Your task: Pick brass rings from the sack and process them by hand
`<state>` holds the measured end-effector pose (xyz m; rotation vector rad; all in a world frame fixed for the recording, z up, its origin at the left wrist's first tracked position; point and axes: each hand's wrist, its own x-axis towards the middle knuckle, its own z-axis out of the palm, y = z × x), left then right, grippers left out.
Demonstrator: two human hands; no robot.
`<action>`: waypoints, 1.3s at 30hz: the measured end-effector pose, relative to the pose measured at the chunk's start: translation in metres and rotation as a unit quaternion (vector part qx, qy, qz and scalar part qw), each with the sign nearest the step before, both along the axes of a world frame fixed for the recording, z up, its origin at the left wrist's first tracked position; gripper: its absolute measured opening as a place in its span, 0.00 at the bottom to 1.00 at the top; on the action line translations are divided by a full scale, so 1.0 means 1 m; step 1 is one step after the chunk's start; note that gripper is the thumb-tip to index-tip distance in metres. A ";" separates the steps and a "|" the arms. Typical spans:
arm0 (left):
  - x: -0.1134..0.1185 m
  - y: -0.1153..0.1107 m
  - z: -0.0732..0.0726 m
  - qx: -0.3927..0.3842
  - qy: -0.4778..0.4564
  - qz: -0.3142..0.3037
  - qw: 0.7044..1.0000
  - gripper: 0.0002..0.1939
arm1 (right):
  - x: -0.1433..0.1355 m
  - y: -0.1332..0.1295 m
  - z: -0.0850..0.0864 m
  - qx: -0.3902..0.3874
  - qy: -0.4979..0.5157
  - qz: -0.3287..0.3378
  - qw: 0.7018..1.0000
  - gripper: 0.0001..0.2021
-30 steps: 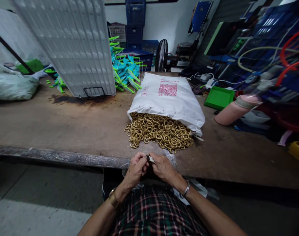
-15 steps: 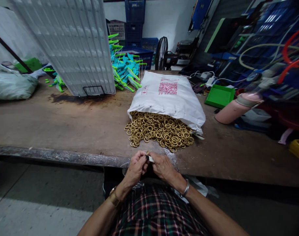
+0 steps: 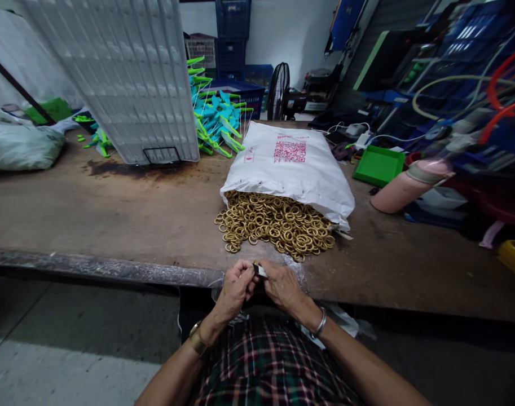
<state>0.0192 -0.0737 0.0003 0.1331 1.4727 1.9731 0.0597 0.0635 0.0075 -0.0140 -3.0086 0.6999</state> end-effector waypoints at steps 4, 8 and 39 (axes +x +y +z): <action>0.000 -0.001 0.001 -0.010 0.012 -0.010 1.000 0.17 | 0.000 -0.002 0.002 0.011 -0.037 0.001 0.999 0.13; 0.000 -0.004 0.005 -0.004 0.018 -0.016 1.000 0.17 | -0.004 -0.002 0.004 0.039 -0.076 0.013 0.996 0.14; -0.008 -0.005 0.009 0.107 -0.294 0.128 0.941 0.12 | -0.063 0.012 -0.012 0.024 0.031 -0.103 0.994 0.12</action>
